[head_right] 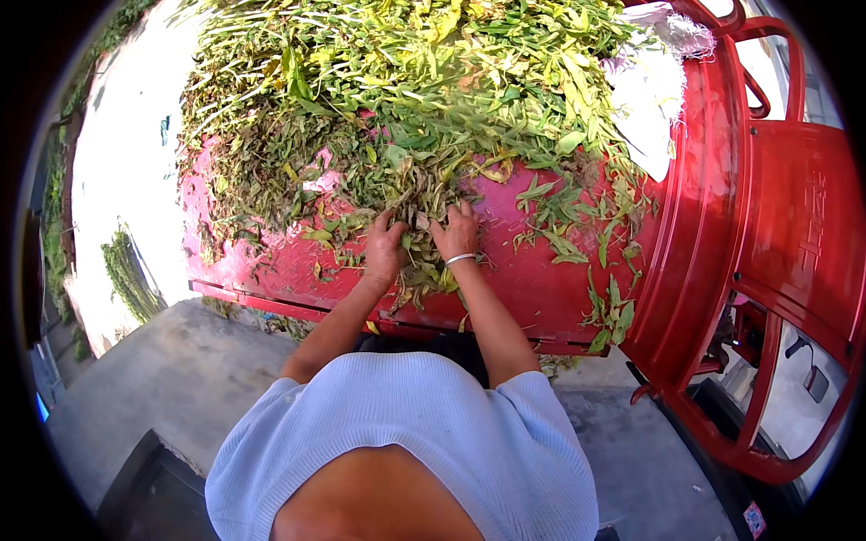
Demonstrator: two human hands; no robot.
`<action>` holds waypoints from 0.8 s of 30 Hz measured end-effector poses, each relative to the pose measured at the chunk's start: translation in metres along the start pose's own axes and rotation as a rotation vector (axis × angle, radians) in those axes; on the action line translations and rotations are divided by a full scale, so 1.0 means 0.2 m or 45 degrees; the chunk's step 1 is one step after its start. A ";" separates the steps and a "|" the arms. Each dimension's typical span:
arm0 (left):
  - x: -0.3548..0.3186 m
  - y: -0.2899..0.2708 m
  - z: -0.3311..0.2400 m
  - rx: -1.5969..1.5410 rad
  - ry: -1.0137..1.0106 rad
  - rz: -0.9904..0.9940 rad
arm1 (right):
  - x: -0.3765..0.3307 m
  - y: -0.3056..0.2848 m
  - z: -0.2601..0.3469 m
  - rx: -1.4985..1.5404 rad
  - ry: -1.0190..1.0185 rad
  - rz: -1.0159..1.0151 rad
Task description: The person stands at the back of a red three-wheeled vehicle and sorts through a large pile of green leafy plants. They repeatedly pick up bunches of stems, separate them, and place them back onto the pile, occasionally discarding small debris. The task involves manual handling and organizing of the plant material within the vehicle's cargo bed.
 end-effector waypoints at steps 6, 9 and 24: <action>-0.20 -0.26 -0.16 -0.335 0.219 -0.184 | -0.38 -0.44 0.19 0.337 -0.353 -0.099; -0.33 -0.18 -0.03 -0.219 0.025 -0.039 | -0.50 -0.43 -0.06 0.295 -0.173 0.112; -0.31 -0.23 -0.29 -1.336 -0.343 0.704 | -0.54 -0.29 0.25 0.436 -0.493 0.067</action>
Point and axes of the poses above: each hand's wrist, its own x-axis towards the middle knuckle, its own y-axis out of the palm, z = x × y, the point moved 1 cm from there along x, towards the middle knuckle, and after that the axes turned 3 degrees about -y, right-handed, at the moved point
